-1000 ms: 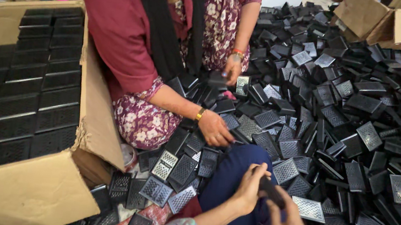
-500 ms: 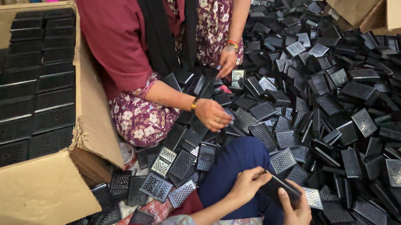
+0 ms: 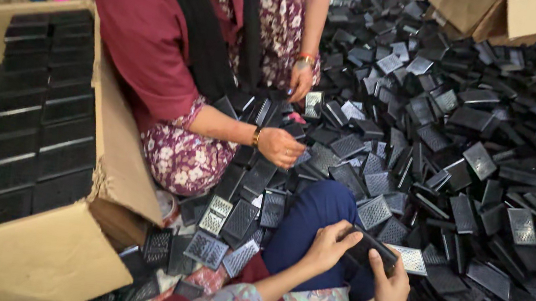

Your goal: The person sits on the floor among a large pile of black perforated plastic parts and repeatedly picks up two matching pieces, presses them together to snap each pair closed, and sets the assembled part back onto the pile. Other workers around them handle the same parts and cardboard boxes sit nearby.

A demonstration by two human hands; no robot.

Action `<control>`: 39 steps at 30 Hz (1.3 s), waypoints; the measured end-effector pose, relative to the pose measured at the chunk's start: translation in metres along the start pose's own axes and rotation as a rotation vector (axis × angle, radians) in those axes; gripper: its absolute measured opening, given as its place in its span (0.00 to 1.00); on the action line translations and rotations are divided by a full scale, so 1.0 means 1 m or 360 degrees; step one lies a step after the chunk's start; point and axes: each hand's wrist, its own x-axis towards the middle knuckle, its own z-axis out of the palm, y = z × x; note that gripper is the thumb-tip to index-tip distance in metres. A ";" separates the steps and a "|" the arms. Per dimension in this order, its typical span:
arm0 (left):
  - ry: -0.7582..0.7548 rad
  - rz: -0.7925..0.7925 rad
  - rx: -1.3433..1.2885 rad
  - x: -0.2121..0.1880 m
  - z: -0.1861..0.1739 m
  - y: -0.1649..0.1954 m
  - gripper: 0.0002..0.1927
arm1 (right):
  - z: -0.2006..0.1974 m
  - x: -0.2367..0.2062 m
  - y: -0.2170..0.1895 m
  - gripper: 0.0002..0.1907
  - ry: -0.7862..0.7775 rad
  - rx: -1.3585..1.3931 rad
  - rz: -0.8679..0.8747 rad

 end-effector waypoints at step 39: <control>-0.0047 0.0147 -0.0079 0.007 0.002 -0.019 0.24 | 0.018 0.004 -0.007 0.22 -0.0131 0.0053 -0.0130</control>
